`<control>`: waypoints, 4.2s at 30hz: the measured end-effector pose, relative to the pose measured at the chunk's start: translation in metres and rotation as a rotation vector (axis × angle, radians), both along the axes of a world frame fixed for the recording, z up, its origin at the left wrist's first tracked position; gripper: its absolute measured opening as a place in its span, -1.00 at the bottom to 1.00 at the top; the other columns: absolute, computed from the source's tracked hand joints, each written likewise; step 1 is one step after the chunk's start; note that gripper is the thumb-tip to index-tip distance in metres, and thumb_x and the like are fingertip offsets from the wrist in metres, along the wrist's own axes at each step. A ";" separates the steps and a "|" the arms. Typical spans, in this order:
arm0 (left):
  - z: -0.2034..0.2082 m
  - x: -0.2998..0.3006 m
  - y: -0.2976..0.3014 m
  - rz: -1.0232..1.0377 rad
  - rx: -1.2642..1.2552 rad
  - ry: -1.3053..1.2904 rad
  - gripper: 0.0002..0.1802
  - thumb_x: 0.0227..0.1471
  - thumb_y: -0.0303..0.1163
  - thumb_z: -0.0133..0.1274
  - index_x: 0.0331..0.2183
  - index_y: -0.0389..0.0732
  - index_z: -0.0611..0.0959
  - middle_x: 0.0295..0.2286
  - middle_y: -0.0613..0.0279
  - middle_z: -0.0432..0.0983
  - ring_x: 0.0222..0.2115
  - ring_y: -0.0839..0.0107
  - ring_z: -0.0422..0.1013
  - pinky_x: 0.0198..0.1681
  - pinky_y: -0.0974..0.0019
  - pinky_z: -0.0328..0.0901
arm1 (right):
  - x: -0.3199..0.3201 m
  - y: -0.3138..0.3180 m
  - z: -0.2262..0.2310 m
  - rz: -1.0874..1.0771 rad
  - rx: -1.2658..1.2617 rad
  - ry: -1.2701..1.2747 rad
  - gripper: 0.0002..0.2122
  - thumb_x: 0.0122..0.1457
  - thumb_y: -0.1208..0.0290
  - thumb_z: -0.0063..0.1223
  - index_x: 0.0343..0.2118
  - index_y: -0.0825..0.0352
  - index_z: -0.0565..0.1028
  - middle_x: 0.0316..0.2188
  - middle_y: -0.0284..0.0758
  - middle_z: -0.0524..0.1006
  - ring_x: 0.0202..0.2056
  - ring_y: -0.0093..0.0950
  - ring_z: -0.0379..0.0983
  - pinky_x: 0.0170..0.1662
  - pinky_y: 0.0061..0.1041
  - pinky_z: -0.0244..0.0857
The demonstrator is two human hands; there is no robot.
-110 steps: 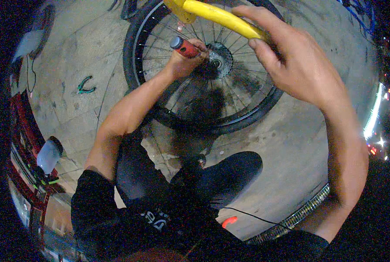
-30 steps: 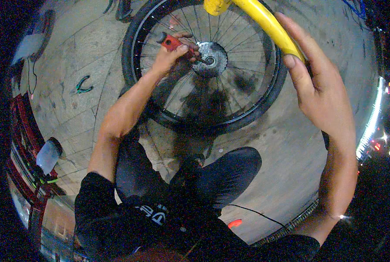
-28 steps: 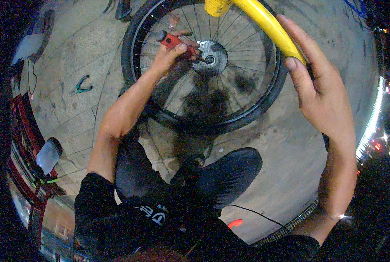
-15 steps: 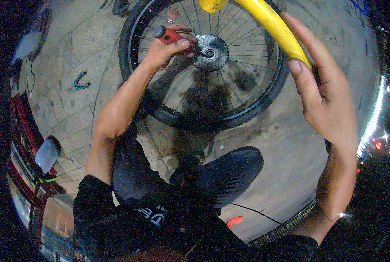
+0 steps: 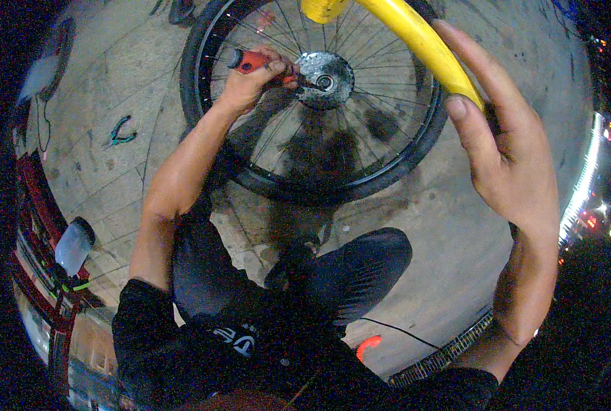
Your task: The person uses pliers to adjust the hub of a bicycle wheel, then uses a hammer and punch to tap the hub area repeatedly. The wheel remains on the floor throughout the task.
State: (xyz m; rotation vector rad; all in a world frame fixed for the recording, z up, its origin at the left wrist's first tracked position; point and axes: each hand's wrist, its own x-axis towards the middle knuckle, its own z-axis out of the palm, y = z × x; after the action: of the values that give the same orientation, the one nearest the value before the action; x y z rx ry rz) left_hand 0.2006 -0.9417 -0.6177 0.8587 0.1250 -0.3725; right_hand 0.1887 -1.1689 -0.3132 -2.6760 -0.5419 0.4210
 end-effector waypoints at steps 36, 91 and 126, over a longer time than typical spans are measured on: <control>0.009 0.010 -0.012 0.146 0.205 0.227 -0.85 0.05 -0.41 0.01 -0.35 -0.29 0.49 -0.47 0.07 0.50 -0.46 0.23 0.50 -0.47 0.14 0.49 | -0.003 0.009 0.009 -0.294 0.025 0.175 -0.53 0.25 0.24 -0.11 0.19 0.30 0.23 -0.01 -0.35 0.42 -0.41 -0.69 0.30 -0.36 -0.74 0.17; 0.001 -0.018 0.002 -0.087 0.171 -0.400 -0.85 -0.02 -0.55 0.12 -0.41 -0.25 0.45 -0.37 0.15 0.49 -0.21 0.27 0.43 -0.08 0.15 0.32 | -0.060 -0.057 -0.034 -0.365 0.100 0.118 -0.47 0.16 0.28 -0.01 0.17 0.35 0.23 0.00 -0.26 0.31 -0.05 -0.48 0.18 -0.02 -0.52 0.01; 0.011 -0.023 0.000 0.123 0.227 -0.162 -0.79 0.00 -0.46 0.11 -0.34 -0.30 0.43 -0.33 -0.03 0.51 -0.30 0.21 0.48 -0.19 0.17 0.41 | -0.148 -0.038 -0.145 -1.297 0.954 0.236 -0.38 0.06 0.59 -0.22 0.24 0.09 0.09 -0.62 -0.32 0.32 -0.69 -0.57 0.22 -0.70 -0.64 0.10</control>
State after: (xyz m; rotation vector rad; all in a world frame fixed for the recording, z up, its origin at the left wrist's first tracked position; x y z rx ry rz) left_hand 0.1776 -0.9418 -0.6070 1.0964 0.0700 -0.1735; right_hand 0.0407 -1.2073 -0.4585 -1.5251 0.8549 0.0272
